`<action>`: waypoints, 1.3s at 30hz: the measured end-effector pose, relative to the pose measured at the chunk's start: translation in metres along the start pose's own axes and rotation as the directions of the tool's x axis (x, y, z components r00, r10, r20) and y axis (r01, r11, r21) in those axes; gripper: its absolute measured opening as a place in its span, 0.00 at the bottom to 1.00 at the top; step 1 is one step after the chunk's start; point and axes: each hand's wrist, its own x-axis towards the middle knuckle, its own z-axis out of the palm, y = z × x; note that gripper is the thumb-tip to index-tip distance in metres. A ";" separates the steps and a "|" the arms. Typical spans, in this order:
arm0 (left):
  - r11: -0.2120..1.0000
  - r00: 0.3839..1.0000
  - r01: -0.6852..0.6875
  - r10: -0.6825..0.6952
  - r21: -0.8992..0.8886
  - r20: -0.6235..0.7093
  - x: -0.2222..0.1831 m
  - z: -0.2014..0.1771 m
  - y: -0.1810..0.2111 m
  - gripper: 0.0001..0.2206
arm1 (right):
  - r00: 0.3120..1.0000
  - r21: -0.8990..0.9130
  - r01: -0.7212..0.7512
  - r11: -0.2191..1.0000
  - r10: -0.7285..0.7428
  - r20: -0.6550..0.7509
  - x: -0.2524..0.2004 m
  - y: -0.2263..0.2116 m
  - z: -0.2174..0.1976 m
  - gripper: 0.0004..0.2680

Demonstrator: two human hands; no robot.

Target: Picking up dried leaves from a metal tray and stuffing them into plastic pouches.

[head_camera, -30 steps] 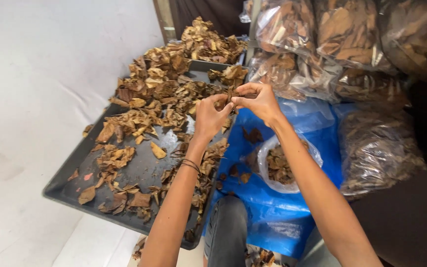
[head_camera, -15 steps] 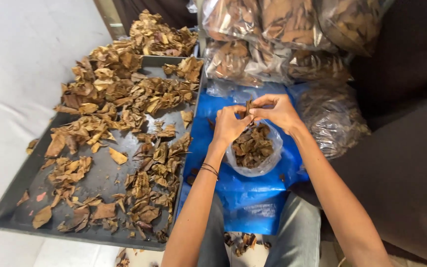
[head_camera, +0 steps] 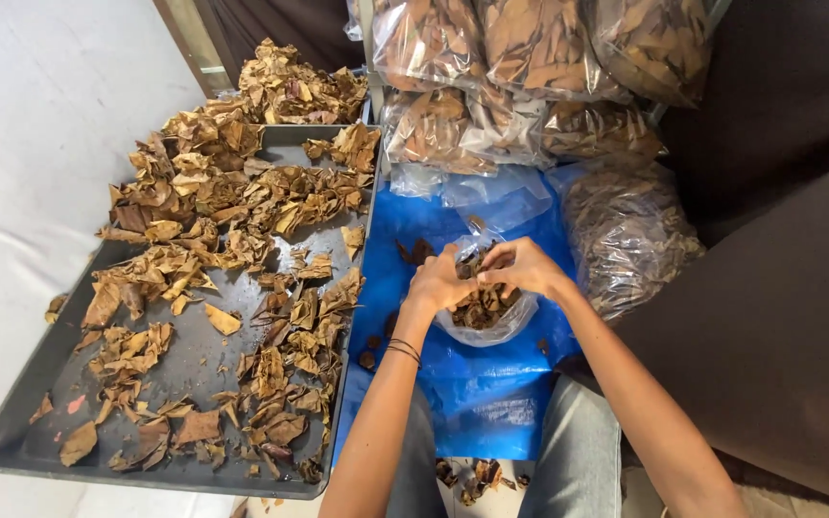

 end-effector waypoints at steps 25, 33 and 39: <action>0.926 0.973 -0.121 0.040 0.357 0.226 0.113 0.110 -0.060 0.16 | 0.994 -0.299 -0.054 0.953 0.079 0.071 -0.017 -0.041 -0.006 0.08; 0.935 0.977 -0.105 0.033 0.339 0.210 0.124 0.109 -0.058 0.18 | 0.999 -0.381 0.044 0.924 -0.031 0.040 0.013 0.010 -0.017 0.08; 0.944 0.996 -0.084 0.079 0.318 0.028 0.126 0.092 -0.060 0.16 | 0.986 -0.529 0.161 0.833 -0.164 0.041 -0.013 -0.022 -0.010 0.04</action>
